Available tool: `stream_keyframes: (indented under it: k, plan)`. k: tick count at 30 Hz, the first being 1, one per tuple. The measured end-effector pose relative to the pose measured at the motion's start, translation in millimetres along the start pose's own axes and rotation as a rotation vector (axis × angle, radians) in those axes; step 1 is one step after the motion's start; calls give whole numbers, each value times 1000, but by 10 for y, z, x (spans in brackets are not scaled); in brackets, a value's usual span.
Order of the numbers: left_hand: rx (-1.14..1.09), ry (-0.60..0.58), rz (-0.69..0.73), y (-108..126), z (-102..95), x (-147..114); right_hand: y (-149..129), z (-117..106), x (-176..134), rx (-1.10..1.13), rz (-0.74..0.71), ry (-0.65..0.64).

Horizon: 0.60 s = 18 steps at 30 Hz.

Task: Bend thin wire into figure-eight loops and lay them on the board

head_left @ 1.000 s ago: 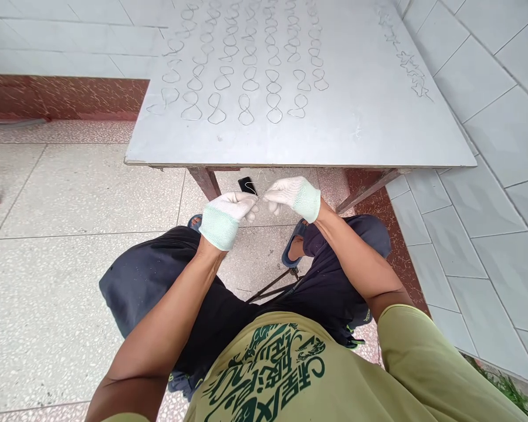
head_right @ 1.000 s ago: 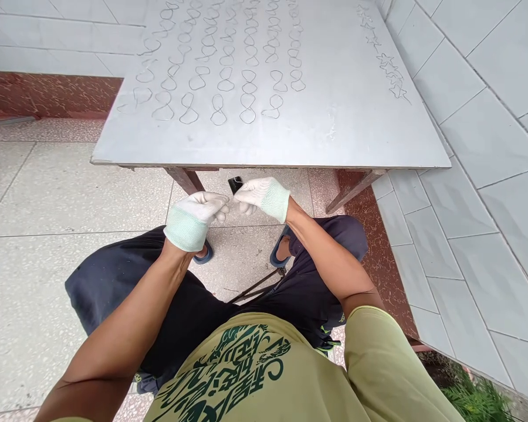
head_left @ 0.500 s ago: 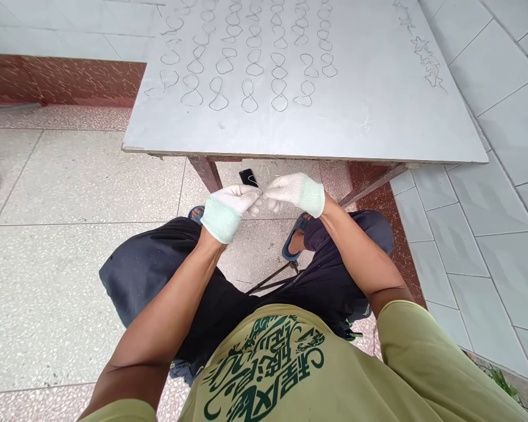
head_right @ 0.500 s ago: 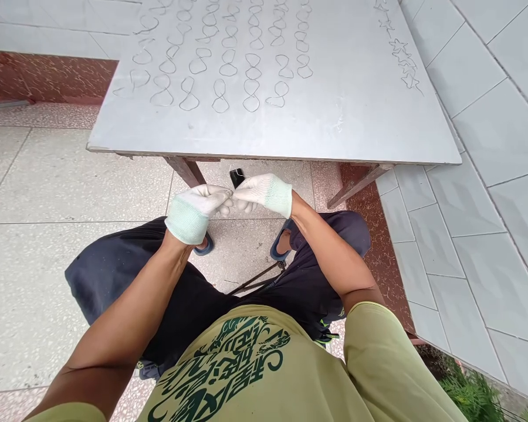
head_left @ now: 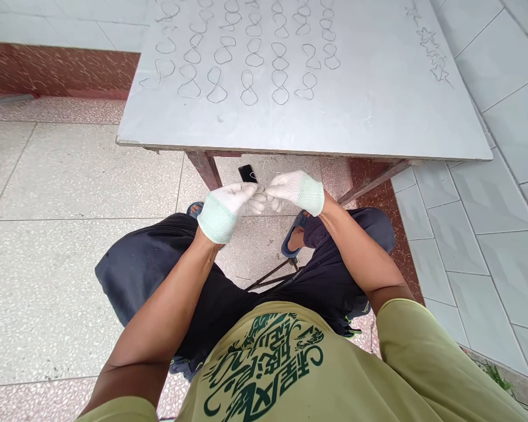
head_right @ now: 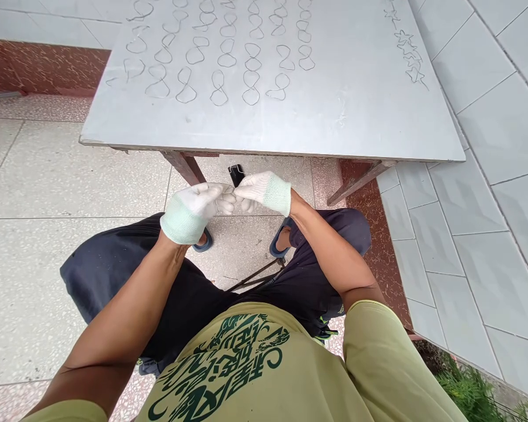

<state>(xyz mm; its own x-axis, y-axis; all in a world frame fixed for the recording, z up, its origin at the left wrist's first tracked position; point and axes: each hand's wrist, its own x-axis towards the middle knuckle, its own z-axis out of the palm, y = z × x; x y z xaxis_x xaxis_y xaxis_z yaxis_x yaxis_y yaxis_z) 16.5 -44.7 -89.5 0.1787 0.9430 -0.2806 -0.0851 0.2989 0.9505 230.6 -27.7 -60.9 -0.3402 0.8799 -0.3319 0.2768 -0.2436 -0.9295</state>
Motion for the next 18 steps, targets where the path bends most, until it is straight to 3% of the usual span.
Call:
stream_keyframes:
  k: [8,13,18]
  plan:
    - [393,118,24,53,42,-55,-81,62,-49,-64,6,-189]
    - [432,103,65,-30,-9,3,-65,81,9,-10,60,-190]
    - [769,185,236,-5,-19,-48,-10,79,60,22,56,-193]
